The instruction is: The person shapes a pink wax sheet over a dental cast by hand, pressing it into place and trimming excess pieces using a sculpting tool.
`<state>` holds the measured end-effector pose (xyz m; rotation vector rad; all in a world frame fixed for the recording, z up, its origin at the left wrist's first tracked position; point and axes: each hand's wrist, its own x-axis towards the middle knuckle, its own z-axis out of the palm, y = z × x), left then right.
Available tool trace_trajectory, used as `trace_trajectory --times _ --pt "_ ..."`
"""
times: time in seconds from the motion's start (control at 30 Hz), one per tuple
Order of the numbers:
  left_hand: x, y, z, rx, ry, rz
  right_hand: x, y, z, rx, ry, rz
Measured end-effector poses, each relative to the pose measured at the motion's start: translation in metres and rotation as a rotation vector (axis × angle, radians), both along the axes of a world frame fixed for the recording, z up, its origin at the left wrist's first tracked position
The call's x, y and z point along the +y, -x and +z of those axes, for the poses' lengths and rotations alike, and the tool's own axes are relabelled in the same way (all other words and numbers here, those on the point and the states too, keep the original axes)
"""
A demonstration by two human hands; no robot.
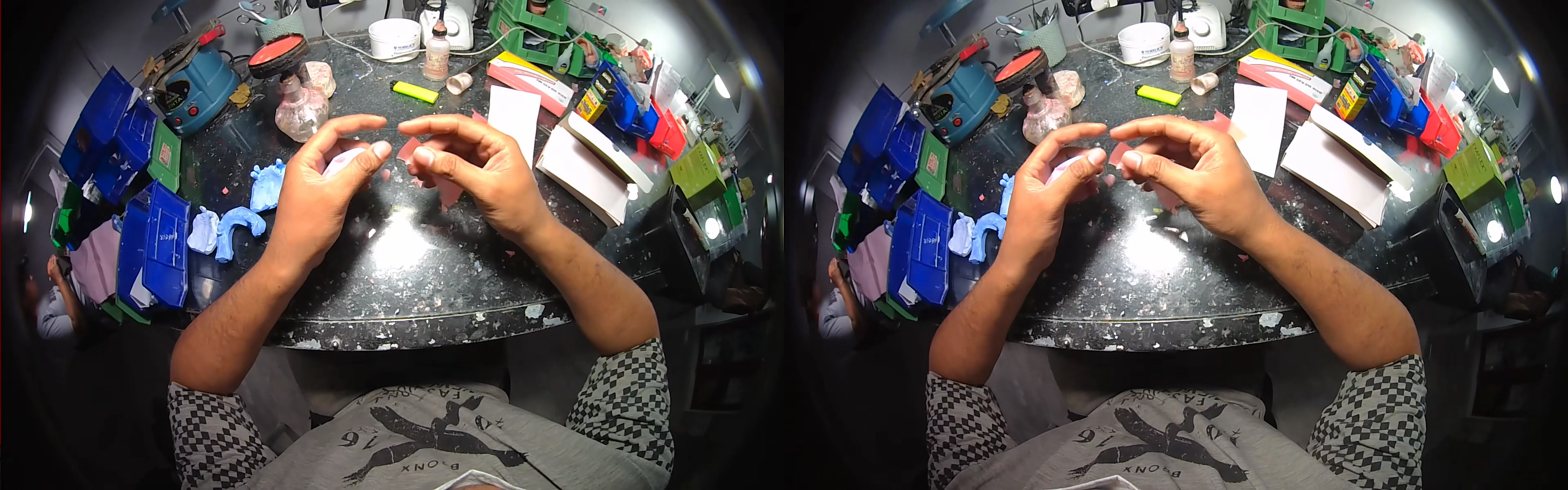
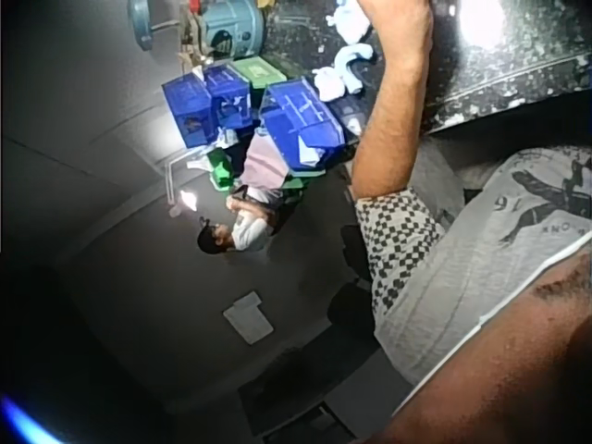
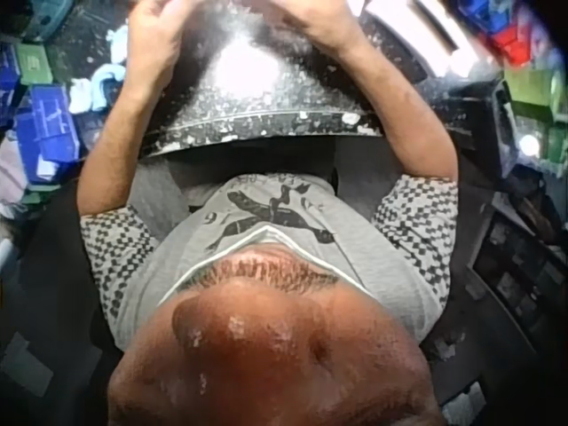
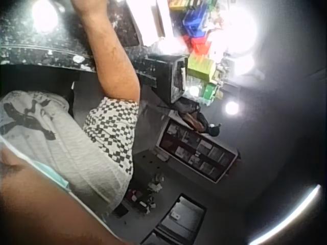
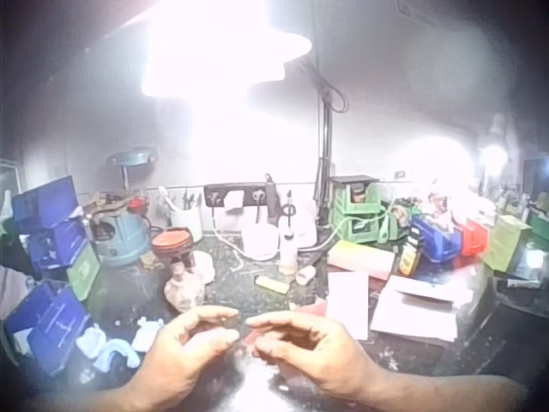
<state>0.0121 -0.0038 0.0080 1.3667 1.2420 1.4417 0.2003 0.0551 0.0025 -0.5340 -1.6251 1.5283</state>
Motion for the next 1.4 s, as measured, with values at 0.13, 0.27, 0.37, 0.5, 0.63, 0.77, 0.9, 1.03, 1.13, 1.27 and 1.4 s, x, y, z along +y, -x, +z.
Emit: trace_trajectory --times 0.13,0.27,0.37,0.5,0.63,0.77,0.9,1.03,1.13,1.27,1.4 --pt "-0.001 0.012 -0.002 0.175 -0.083 -0.037 -0.003 -0.002 0.008 -0.06 -0.002 0.04" --pt "-0.005 0.008 0.002 0.028 -0.06 -0.178 -0.006 0.001 0.007 -0.053 -0.034 0.071" --pt "-0.007 0.004 -0.002 -0.077 -0.015 -0.213 -0.005 0.003 0.001 0.028 0.015 0.111" --pt "-0.009 0.005 -0.005 -0.05 -0.028 -0.191 -0.005 0.0 0.005 -0.023 0.045 0.143" --pt "-0.007 0.007 -0.007 -0.038 -0.019 -0.212 -0.006 0.001 0.003 -0.016 0.066 0.156" --pt "-0.01 0.0 -0.006 0.003 -0.039 -0.227 -0.005 0.0 0.002 -0.012 0.045 0.126" --pt "-0.011 0.001 -0.006 -0.039 -0.037 -0.296 -0.004 -0.001 0.001 -0.018 0.068 0.127" --pt "-0.008 0.001 -0.009 -0.098 -0.025 -0.31 -0.004 -0.002 0.003 -0.072 0.062 0.119" --pt "-0.006 0.004 -0.012 -0.125 -0.038 -0.307 -0.004 -0.002 0.005 -0.073 0.071 0.144" --pt "-0.004 0.007 -0.012 -0.232 0.034 -0.327 -0.004 -0.003 0.008 -0.078 0.041 0.155" --pt "-0.003 0.005 -0.014 -0.247 0.067 -0.317 -0.004 0.0 0.0 -0.043 -0.102 0.081"
